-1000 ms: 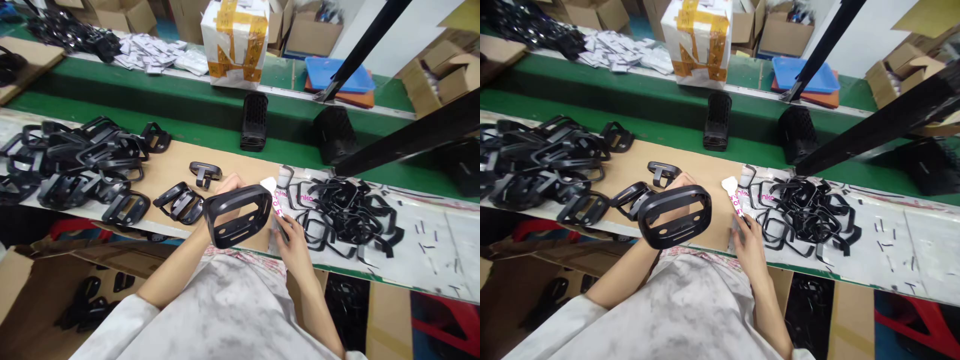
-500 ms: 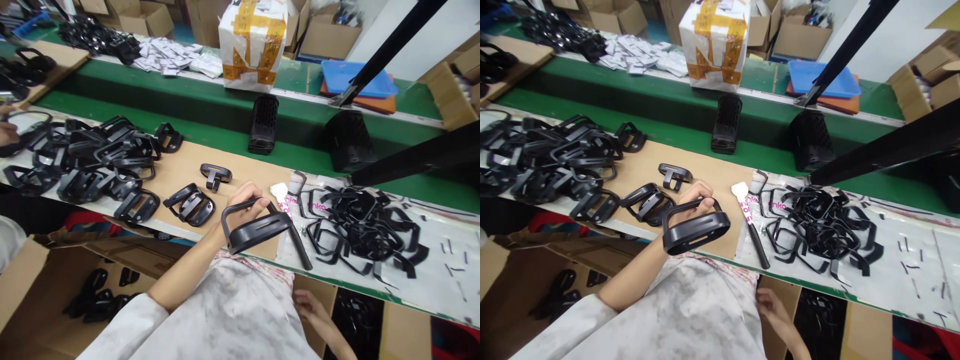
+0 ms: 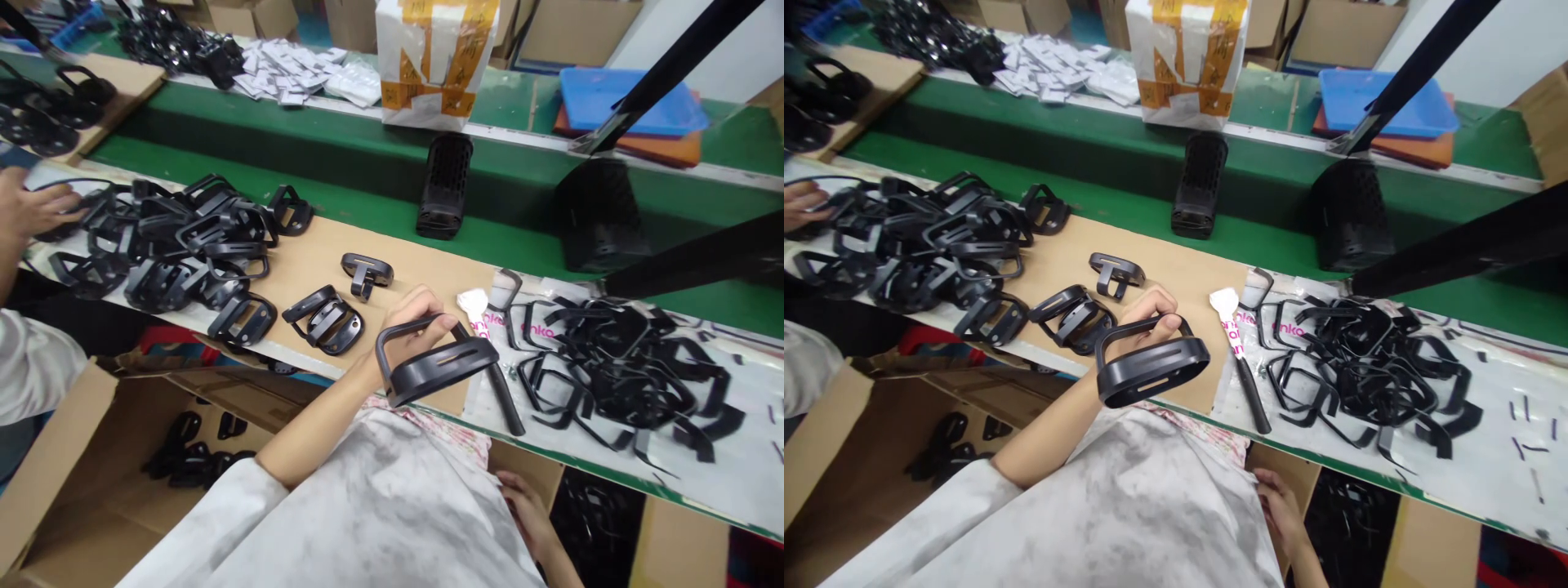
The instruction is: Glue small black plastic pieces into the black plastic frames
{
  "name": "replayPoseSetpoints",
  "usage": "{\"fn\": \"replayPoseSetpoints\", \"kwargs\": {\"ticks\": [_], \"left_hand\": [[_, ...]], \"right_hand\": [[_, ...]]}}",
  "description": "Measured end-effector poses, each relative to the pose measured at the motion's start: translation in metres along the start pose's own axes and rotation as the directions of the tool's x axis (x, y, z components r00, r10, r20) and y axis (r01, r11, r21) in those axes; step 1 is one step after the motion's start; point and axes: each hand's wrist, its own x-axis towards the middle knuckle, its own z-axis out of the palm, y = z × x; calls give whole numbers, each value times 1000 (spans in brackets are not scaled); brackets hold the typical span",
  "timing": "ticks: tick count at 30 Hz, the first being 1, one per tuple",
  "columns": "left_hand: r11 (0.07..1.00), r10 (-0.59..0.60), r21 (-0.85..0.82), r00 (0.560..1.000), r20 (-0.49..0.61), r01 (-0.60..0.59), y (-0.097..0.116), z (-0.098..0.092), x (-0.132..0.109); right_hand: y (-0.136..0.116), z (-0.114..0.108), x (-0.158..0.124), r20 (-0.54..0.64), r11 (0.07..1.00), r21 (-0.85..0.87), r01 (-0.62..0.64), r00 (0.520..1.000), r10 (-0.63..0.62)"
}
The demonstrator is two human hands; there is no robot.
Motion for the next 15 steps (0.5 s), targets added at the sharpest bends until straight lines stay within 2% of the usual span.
{"fn": "replayPoseSetpoints", "kwargs": {"ticks": [2,5,8,9,10,12,13,14,15], "left_hand": [[997,76,26,997,-22,-75,-5,1,-1],[986,164,53,985,-49,-161,-9,2,-2],[980,195,60,980,-48,-192,-8,3,-3],[979,200,50,979,-45,-198,-7,3,-3],[978,205,31,978,-43,-204,-4,4,-2],[976,215,-16,976,-44,-216,1,7,-1],[975,218,-39,975,-40,-219,4,8,0],[975,214,-58,976,-29,-215,6,10,1],[978,196,-72,981,1,-196,9,11,2]], "right_hand": [[-5,-5,12,-16,999,-34,-29,999,29],[-24,-13,15,43,990,-133,-41,998,47],[-68,-20,-8,254,974,-220,60,967,-2],[-89,-21,-21,426,940,-272,205,902,-73],[-111,-23,-36,537,900,-285,330,833,-135],[-158,-22,-66,681,855,-171,489,686,-256],[-180,-20,-78,693,843,-75,533,636,-341],[-200,-17,-87,648,816,46,576,605,-463],[-218,-12,-94,502,749,179,637,596,-627]]}}
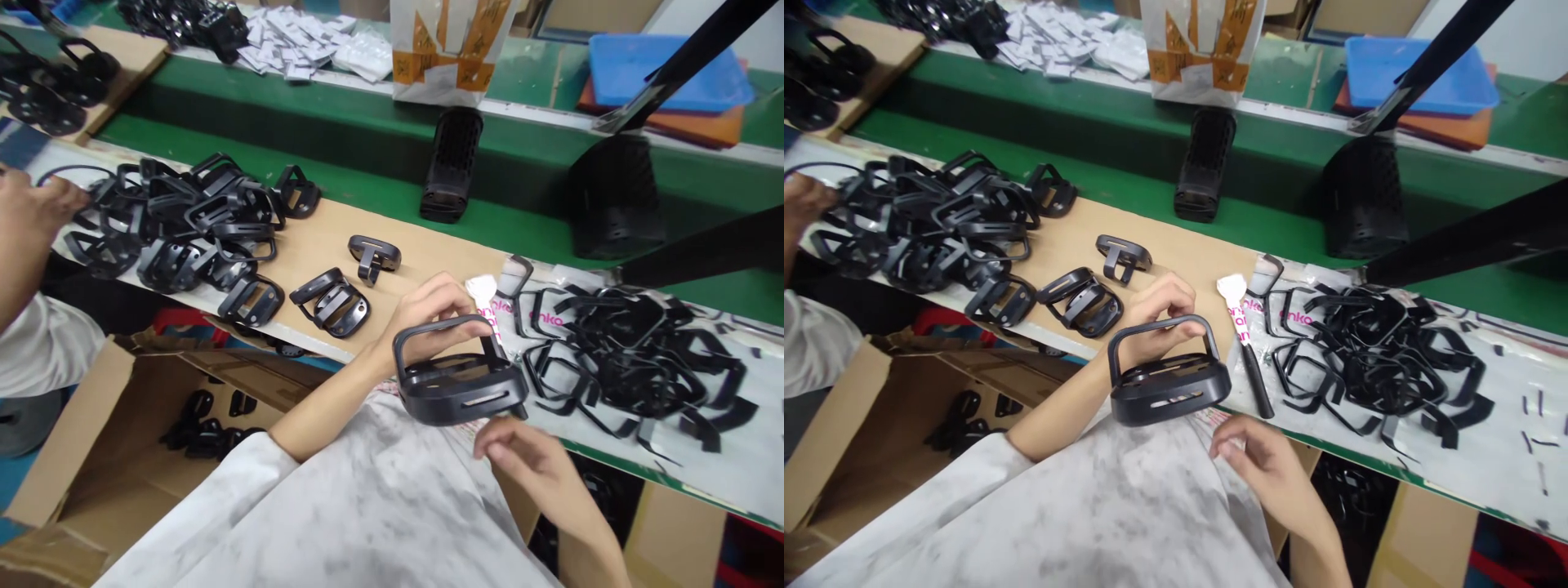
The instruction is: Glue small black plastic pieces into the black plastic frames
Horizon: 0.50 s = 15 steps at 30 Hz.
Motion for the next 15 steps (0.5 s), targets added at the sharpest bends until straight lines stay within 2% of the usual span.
{"fn": "replayPoseSetpoints", "kwargs": {"ticks": [1,2,3,4,5,6,8,10,11,13,15], "left_hand": [[999,-39,-4,998,45,39,3,1,1],[995,-95,5,989,111,95,5,0,2],[987,-162,26,968,191,160,8,-1,2],[973,-229,53,930,286,224,9,-4,1],[958,-283,73,876,391,277,10,-7,-1],[944,-317,84,809,496,318,11,-11,-4],[920,-336,70,683,649,386,10,-19,-12],[896,-331,34,614,716,444,7,-24,-21],[884,-331,16,602,727,467,6,-25,-25],[864,-326,-28,601,730,502,4,-24,-32],[845,-338,-75,637,693,530,3,-21,-37]], "right_hand": [[-14,3,11,-215,984,31,176,963,-166],[-24,5,23,-390,937,6,350,863,-320],[-33,6,36,-490,877,-24,479,759,-429],[-40,7,48,-537,825,-23,565,688,-487],[-46,6,60,-548,788,9,616,662,-511],[-51,5,70,-516,784,43,620,685,-514],[-58,1,85,-342,817,42,576,776,-530],[-62,-2,94,-133,849,-6,529,841,-525],[-62,-1,96,-51,858,-32,512,857,-513],[-62,3,99,30,870,-66,488,873,-487],[-61,9,100,40,874,-107,475,880,-473]]}}
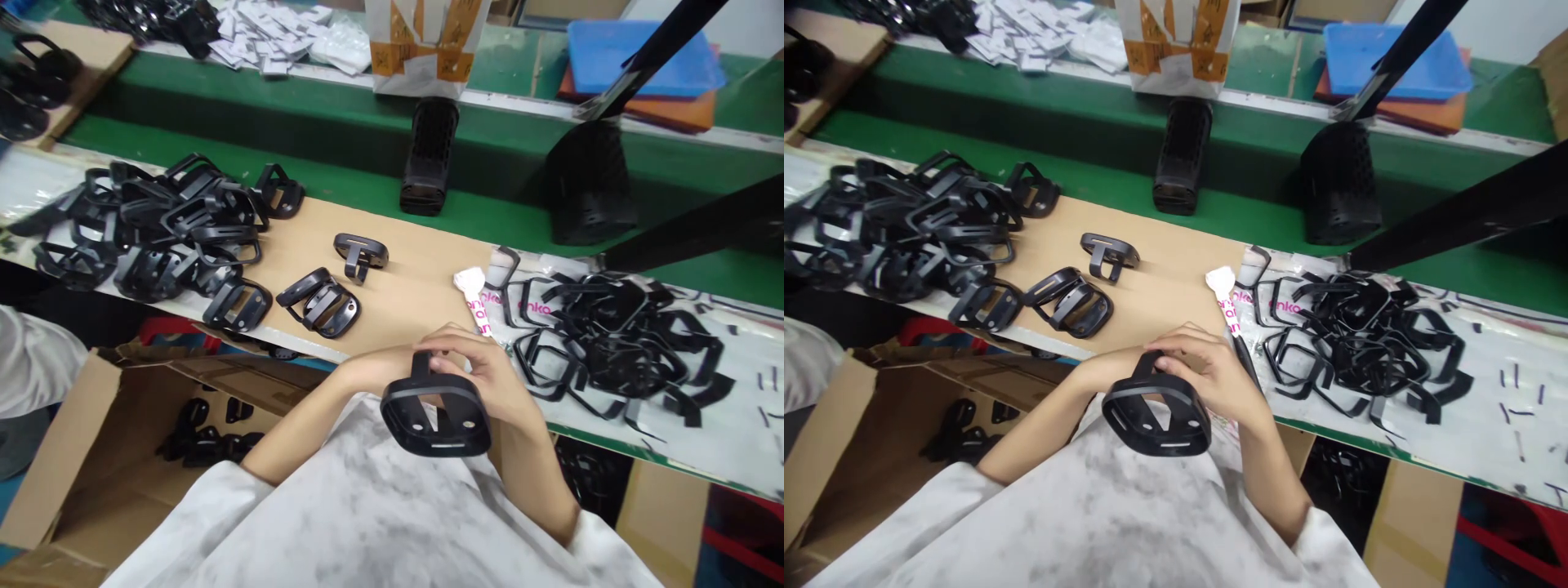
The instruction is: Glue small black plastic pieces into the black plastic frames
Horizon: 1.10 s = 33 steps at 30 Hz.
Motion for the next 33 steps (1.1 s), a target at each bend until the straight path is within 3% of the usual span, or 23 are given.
{"fn": "replayPoseSetpoints", "kwargs": {"ticks": [4,7,10,13,15,17,22,28,33], "left_hand": [[986,-74,-157,985,-157,49,-13,0,-9],[912,-213,-404,921,-326,68,-23,-2,-21],[796,-300,-604,854,-425,-20,-24,9,-25],[749,-364,-657,777,-513,-82,-14,27,-19],[768,-382,-629,703,-600,-119,-4,38,-14],[812,-351,-567,659,-665,-139,4,46,-10],[882,-238,-445,665,-708,-158,11,53,-9],[864,-172,-440,679,-714,-244,20,62,-11],[904,-175,-389,677,-715,-178,23,66,-16]], "right_hand": [[3,5,0,-174,991,-131,5,984,-28],[7,3,1,-301,959,-282,-1,950,-87],[10,4,4,-337,926,-379,-1,932,-137],[12,11,7,-370,926,-378,18,914,-169],[11,17,7,-387,934,-357,33,904,-179],[9,22,6,-386,940,-339,43,904,-181],[1,27,2,-412,936,-344,79,883,-226],[-12,32,-4,-467,939,-332,83,851,-241],[-20,31,-5,-503,957,-288,36,845,-183]]}}
